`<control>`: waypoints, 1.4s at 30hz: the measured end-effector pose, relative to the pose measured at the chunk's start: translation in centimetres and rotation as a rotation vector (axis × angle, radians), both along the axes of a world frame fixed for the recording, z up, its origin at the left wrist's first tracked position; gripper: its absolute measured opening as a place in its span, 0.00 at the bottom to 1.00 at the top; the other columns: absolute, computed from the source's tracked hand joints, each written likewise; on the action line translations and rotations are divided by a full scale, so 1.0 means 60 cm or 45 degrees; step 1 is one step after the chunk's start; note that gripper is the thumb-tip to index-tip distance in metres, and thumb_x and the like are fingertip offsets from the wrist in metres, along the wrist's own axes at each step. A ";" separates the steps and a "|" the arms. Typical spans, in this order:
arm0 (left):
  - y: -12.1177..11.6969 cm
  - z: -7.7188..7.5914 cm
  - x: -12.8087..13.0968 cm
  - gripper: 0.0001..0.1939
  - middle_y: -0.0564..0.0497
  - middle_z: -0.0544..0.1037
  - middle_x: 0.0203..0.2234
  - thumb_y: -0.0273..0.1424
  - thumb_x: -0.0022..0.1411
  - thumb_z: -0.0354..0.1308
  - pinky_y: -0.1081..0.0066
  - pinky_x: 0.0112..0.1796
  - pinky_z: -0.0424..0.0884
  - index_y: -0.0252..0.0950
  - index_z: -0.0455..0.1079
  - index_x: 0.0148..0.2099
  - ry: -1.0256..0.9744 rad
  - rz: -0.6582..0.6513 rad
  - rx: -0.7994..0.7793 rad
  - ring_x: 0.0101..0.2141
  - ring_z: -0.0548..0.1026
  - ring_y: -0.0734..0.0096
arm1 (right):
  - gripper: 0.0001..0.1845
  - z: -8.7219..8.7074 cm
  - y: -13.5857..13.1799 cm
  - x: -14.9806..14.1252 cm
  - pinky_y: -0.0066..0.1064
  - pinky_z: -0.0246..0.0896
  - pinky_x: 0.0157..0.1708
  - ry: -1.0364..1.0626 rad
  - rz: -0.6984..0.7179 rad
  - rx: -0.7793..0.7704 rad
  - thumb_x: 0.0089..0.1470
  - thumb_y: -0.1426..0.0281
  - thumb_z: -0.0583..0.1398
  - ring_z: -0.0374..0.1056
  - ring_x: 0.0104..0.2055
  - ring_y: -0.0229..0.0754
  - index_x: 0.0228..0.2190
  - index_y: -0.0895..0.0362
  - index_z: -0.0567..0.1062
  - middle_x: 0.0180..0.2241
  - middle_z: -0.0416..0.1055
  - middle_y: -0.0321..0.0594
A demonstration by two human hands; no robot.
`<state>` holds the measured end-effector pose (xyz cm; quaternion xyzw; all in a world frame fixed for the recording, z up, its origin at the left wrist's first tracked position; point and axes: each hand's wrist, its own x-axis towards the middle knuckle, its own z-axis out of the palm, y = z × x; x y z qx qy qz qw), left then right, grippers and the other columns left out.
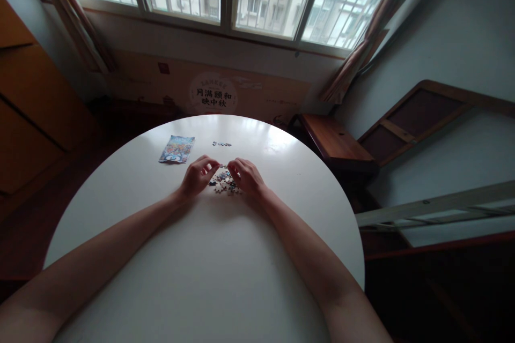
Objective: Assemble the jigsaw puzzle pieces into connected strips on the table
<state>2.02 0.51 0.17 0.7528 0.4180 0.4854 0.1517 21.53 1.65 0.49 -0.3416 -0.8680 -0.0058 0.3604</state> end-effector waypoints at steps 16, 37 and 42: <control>-0.006 0.008 0.001 0.11 0.52 0.72 0.30 0.37 0.61 0.56 0.77 0.24 0.67 0.35 0.72 0.38 -0.044 -0.043 -0.039 0.23 0.70 0.79 | 0.09 0.000 0.000 0.002 0.29 0.56 0.34 0.045 0.029 -0.046 0.63 0.69 0.49 0.62 0.29 0.37 0.35 0.57 0.68 0.29 0.70 0.40; -0.005 0.002 -0.001 0.09 0.51 0.72 0.30 0.36 0.60 0.57 0.77 0.23 0.67 0.35 0.73 0.36 -0.009 -0.041 -0.017 0.23 0.70 0.79 | 0.09 0.000 0.001 0.003 0.29 0.57 0.36 0.052 0.017 -0.063 0.63 0.68 0.51 0.66 0.31 0.37 0.36 0.57 0.69 0.31 0.73 0.41; -0.003 0.000 -0.001 0.09 0.51 0.72 0.29 0.36 0.61 0.56 0.77 0.24 0.67 0.35 0.72 0.36 -0.001 -0.023 0.000 0.23 0.69 0.78 | 0.10 -0.002 0.002 0.003 0.29 0.57 0.35 0.050 0.016 -0.057 0.64 0.68 0.50 0.66 0.30 0.38 0.37 0.57 0.69 0.30 0.73 0.41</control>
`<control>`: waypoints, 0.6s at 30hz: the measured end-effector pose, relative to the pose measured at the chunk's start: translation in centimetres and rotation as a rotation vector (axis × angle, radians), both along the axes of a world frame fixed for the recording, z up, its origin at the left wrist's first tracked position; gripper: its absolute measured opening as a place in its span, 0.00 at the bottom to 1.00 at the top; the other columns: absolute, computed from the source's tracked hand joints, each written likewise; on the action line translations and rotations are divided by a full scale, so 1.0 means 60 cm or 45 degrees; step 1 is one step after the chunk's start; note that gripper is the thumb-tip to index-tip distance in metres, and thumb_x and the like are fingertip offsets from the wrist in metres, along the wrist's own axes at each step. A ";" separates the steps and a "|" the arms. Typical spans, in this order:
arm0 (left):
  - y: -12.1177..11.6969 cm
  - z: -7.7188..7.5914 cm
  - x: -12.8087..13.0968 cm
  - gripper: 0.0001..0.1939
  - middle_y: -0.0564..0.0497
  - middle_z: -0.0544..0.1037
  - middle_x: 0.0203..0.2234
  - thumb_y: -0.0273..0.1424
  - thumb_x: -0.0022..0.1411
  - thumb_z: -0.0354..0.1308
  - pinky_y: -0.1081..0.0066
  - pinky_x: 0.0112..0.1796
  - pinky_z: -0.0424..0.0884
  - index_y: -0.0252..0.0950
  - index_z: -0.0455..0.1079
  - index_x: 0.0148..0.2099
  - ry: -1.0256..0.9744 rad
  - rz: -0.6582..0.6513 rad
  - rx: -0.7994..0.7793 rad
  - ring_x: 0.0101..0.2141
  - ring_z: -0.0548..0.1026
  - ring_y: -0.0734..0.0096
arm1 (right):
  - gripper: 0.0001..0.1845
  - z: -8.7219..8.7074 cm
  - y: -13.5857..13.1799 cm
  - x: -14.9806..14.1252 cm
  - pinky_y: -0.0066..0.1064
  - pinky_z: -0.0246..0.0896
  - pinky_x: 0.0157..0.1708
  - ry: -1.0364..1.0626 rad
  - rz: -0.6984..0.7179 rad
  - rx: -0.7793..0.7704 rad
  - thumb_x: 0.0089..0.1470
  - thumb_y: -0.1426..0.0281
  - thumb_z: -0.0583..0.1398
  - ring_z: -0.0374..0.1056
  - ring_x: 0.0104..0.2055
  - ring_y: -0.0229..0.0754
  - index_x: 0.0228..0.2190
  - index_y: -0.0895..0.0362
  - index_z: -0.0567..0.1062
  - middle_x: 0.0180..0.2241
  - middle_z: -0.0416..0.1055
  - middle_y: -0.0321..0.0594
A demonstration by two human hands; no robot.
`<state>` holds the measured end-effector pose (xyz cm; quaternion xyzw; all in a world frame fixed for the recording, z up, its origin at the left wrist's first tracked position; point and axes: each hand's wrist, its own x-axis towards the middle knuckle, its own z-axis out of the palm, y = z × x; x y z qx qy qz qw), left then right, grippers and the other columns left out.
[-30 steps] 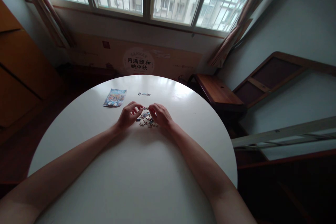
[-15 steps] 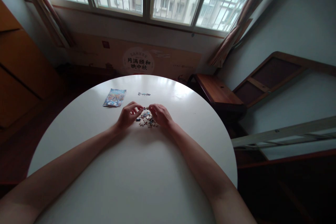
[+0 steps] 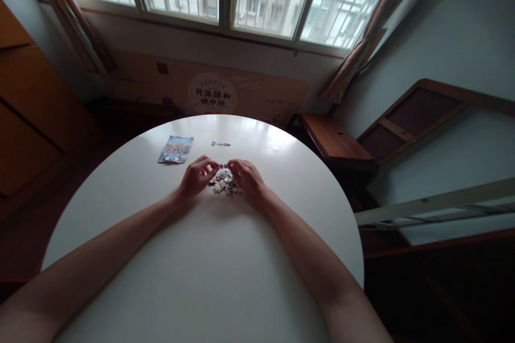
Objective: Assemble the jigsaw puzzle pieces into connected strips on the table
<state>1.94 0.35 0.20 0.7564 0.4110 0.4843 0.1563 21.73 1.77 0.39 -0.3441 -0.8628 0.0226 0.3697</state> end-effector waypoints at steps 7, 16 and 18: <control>-0.001 0.001 0.000 0.09 0.51 0.71 0.29 0.35 0.62 0.56 0.76 0.24 0.66 0.35 0.72 0.36 0.018 0.022 0.009 0.23 0.69 0.78 | 0.10 -0.003 0.002 0.001 0.27 0.56 0.34 0.002 -0.018 0.002 0.63 0.66 0.51 0.64 0.28 0.36 0.38 0.57 0.70 0.28 0.71 0.38; 0.001 -0.003 -0.001 0.08 0.52 0.71 0.29 0.34 0.62 0.56 0.77 0.24 0.66 0.35 0.71 0.35 0.051 0.005 0.009 0.24 0.69 0.79 | 0.08 -0.002 0.001 0.000 0.27 0.54 0.33 -0.024 -0.018 -0.018 0.63 0.67 0.53 0.63 0.28 0.35 0.36 0.57 0.69 0.27 0.71 0.38; 0.001 -0.004 0.000 0.08 0.52 0.71 0.29 0.34 0.62 0.55 0.77 0.24 0.66 0.35 0.71 0.35 0.059 0.016 0.012 0.24 0.69 0.78 | 0.08 -0.001 0.001 0.000 0.27 0.54 0.33 -0.030 -0.017 -0.019 0.63 0.67 0.52 0.64 0.28 0.35 0.35 0.57 0.69 0.27 0.71 0.38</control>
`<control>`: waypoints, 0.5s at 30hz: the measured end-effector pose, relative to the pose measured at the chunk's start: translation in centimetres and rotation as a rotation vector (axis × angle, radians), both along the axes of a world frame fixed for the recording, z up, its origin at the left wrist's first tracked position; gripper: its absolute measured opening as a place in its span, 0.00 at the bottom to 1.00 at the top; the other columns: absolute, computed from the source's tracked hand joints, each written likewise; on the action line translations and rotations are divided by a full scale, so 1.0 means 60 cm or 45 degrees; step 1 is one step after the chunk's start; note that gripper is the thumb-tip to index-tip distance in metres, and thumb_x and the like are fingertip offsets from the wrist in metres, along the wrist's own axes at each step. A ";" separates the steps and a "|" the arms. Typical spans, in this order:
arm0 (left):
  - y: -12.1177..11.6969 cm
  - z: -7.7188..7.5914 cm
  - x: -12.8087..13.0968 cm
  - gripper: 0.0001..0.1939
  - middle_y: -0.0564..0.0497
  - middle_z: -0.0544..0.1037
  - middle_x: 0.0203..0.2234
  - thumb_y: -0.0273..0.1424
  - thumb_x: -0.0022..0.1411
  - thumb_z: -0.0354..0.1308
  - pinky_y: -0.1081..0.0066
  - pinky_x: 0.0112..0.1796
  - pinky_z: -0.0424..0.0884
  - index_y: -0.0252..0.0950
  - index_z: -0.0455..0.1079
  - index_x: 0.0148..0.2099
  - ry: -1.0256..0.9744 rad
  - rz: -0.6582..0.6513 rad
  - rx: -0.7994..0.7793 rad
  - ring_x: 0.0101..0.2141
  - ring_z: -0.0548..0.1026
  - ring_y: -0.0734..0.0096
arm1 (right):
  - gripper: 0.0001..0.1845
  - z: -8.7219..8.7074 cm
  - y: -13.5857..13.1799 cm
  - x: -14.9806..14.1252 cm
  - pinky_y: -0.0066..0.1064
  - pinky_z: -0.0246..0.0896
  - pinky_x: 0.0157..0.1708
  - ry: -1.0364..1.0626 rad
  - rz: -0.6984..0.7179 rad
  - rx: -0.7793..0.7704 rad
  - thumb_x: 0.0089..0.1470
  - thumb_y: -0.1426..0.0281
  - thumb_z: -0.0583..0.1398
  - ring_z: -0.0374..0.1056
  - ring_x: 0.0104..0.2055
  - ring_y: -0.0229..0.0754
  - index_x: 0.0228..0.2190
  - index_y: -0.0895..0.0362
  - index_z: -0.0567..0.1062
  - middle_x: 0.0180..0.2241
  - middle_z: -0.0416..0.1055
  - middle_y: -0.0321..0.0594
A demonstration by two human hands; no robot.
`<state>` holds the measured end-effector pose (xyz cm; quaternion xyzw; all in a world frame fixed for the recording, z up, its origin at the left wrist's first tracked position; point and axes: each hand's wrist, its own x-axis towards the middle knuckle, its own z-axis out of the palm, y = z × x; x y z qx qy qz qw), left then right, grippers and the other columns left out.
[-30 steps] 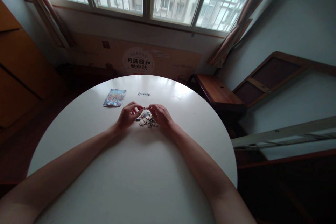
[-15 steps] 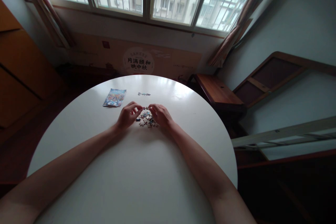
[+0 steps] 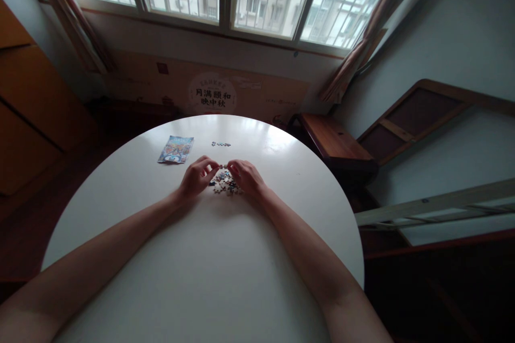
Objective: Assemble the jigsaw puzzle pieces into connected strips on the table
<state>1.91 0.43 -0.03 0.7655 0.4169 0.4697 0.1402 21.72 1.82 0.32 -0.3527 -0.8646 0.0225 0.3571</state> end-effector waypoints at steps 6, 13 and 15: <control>0.000 0.000 0.001 0.09 0.52 0.71 0.29 0.35 0.62 0.55 0.76 0.24 0.66 0.35 0.71 0.35 0.001 0.003 0.001 0.24 0.69 0.78 | 0.08 0.001 0.000 0.001 0.27 0.55 0.34 0.002 0.027 0.000 0.63 0.69 0.52 0.64 0.29 0.36 0.36 0.57 0.69 0.29 0.73 0.39; -0.001 0.001 0.001 0.08 0.52 0.71 0.29 0.35 0.62 0.56 0.76 0.25 0.66 0.35 0.71 0.35 -0.018 -0.017 -0.027 0.23 0.69 0.79 | 0.07 0.000 0.000 0.001 0.27 0.55 0.34 0.007 0.024 0.001 0.62 0.69 0.52 0.65 0.29 0.36 0.36 0.57 0.69 0.31 0.74 0.40; 0.000 0.001 0.001 0.08 0.52 0.71 0.29 0.34 0.61 0.56 0.77 0.24 0.66 0.35 0.71 0.35 -0.026 -0.019 -0.031 0.23 0.69 0.79 | 0.07 0.000 0.000 0.001 0.27 0.55 0.34 0.010 0.022 -0.001 0.62 0.69 0.52 0.65 0.29 0.36 0.36 0.57 0.69 0.31 0.74 0.40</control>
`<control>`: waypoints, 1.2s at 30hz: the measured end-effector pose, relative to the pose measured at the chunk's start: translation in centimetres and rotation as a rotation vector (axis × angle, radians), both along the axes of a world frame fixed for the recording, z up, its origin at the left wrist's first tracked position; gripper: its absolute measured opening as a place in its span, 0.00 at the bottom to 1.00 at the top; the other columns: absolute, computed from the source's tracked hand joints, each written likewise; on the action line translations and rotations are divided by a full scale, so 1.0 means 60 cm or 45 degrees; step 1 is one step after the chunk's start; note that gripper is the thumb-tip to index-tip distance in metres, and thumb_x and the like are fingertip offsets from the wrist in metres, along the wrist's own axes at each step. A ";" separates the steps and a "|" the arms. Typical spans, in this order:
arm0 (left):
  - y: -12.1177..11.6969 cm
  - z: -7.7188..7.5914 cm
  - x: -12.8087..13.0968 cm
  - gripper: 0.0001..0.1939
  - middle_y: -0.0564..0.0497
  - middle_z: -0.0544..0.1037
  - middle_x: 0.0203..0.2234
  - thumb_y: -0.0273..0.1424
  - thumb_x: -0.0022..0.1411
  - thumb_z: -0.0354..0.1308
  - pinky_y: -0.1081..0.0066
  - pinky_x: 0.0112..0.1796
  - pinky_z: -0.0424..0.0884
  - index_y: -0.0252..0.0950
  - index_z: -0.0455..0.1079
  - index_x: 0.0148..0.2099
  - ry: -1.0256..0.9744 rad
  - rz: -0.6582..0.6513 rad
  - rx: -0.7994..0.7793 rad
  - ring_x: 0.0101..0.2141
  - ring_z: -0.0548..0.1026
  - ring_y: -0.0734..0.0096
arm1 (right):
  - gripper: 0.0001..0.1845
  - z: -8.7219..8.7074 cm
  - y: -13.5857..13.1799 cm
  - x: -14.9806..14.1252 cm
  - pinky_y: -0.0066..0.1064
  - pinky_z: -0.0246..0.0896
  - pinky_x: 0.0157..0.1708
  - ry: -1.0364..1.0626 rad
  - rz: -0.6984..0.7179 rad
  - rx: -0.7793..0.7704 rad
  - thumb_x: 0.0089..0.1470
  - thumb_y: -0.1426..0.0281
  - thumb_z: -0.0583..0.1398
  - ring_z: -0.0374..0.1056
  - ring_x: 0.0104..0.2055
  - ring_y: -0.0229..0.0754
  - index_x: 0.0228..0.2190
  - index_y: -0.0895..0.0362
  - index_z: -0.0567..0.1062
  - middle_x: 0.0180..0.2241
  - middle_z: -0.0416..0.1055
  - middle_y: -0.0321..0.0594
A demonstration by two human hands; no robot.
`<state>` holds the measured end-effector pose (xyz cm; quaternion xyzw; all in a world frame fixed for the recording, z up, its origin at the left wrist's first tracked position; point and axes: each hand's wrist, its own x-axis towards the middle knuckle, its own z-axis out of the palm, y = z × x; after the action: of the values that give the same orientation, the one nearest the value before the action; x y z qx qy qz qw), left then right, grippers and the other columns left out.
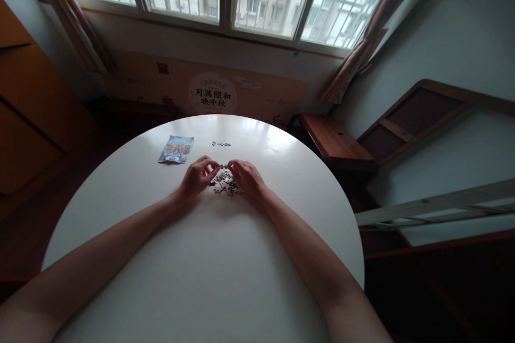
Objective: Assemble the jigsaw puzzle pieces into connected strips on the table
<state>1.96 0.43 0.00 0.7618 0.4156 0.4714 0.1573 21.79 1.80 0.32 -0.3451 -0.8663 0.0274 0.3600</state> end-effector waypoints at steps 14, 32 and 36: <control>0.003 -0.004 -0.002 0.09 0.52 0.71 0.29 0.35 0.62 0.56 0.76 0.26 0.67 0.36 0.72 0.37 0.005 -0.004 0.002 0.24 0.69 0.78 | 0.08 -0.001 0.000 0.000 0.27 0.56 0.33 0.020 -0.017 -0.016 0.62 0.68 0.52 0.65 0.28 0.36 0.37 0.56 0.70 0.29 0.73 0.39; 0.000 0.000 0.000 0.12 0.51 0.71 0.29 0.39 0.62 0.54 0.75 0.25 0.66 0.35 0.72 0.35 0.004 0.015 -0.019 0.24 0.69 0.77 | 0.10 0.000 0.001 0.000 0.27 0.55 0.34 -0.020 -0.016 -0.004 0.63 0.68 0.51 0.65 0.29 0.36 0.35 0.57 0.71 0.30 0.73 0.40; -0.002 0.003 0.000 0.11 0.52 0.71 0.30 0.38 0.60 0.56 0.76 0.25 0.67 0.36 0.72 0.38 0.000 0.008 -0.045 0.23 0.70 0.78 | 0.10 -0.001 0.002 0.000 0.27 0.55 0.34 -0.016 -0.015 0.007 0.63 0.68 0.51 0.65 0.29 0.36 0.35 0.58 0.71 0.30 0.73 0.40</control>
<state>1.95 0.33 0.16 0.7575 0.4263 0.4644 0.1694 21.79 1.91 0.29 -0.3493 -0.8666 0.0207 0.3558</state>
